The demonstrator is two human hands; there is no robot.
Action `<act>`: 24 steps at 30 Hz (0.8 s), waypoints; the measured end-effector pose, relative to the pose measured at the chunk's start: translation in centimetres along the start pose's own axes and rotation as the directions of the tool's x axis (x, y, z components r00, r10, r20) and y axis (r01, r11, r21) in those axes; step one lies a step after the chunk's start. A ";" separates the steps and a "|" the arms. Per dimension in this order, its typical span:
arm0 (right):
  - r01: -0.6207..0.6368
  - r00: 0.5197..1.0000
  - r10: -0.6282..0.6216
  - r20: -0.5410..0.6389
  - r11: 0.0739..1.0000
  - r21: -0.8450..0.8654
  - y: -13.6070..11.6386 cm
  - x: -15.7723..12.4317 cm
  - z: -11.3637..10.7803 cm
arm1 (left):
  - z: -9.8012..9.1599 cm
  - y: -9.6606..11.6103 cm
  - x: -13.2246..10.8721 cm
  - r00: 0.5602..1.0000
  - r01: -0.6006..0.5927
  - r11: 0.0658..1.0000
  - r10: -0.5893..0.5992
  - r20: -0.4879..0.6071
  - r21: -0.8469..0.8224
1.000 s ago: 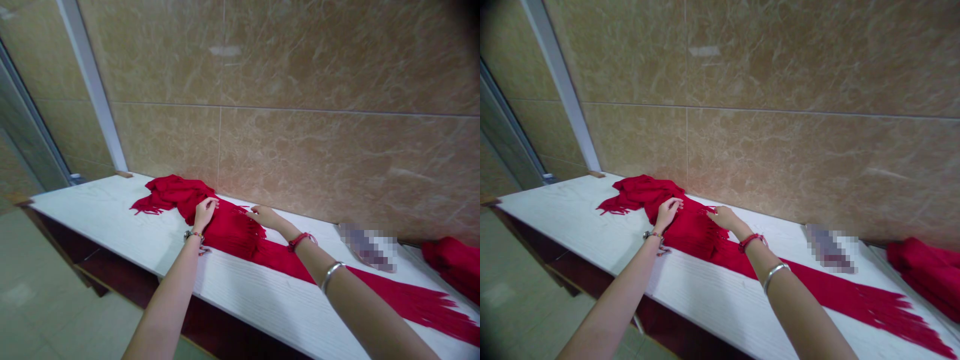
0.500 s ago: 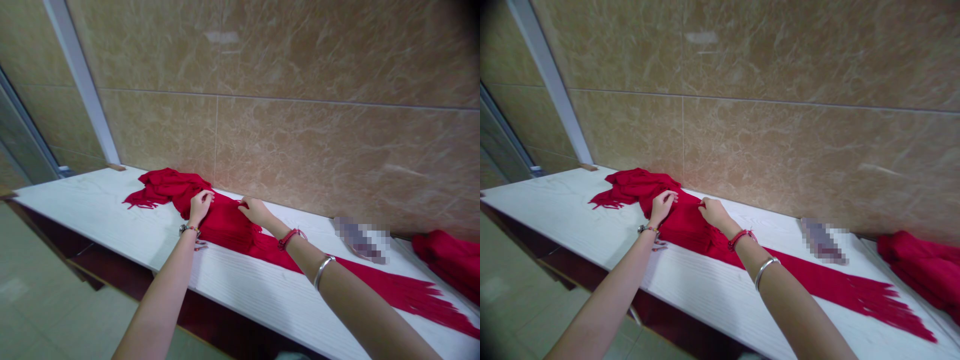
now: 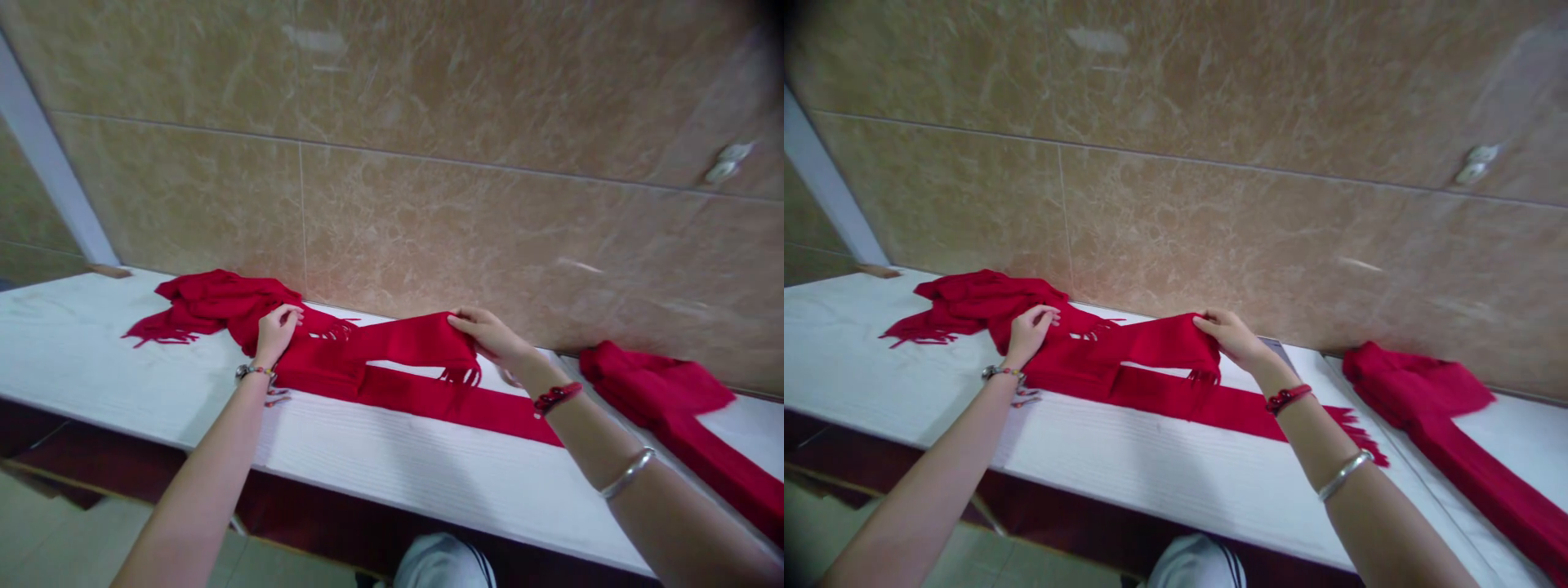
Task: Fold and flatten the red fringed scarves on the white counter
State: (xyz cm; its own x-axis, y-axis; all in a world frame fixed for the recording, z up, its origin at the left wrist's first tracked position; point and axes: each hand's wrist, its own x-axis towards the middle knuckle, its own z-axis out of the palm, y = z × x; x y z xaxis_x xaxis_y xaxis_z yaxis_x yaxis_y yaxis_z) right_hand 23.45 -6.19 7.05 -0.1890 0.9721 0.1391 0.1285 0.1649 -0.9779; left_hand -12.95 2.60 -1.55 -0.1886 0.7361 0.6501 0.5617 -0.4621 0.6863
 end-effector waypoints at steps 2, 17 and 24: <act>-0.066 0.997 0.066 -0.029 0.998 -0.001 0.0 -1.8 -3.3 | -0.1 0.0 0.1 1.000 -0.017 0.999 0.017 0.008 0.036; -0.107 0.982 0.103 -0.158 0.994 -0.020 7.3 -7.4 -11.1 | 1.9 11.4 -2.6 0.784 -0.506 0.738 0.180 0.594 0.446; -0.094 0.952 0.130 -0.277 0.986 0.139 6.9 -8.9 -15.4 | 0.5 5.2 -3.6 0.800 -0.364 0.725 -0.078 0.595 0.585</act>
State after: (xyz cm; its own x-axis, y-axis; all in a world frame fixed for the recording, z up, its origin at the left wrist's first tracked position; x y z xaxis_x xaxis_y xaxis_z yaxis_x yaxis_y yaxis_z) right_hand 41.01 -11.13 1.45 0.1065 0.9931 0.0483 0.0091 0.0476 -0.9988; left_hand -8.95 -2.26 -0.48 0.2845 0.9191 0.2727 0.9469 -0.3138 0.0700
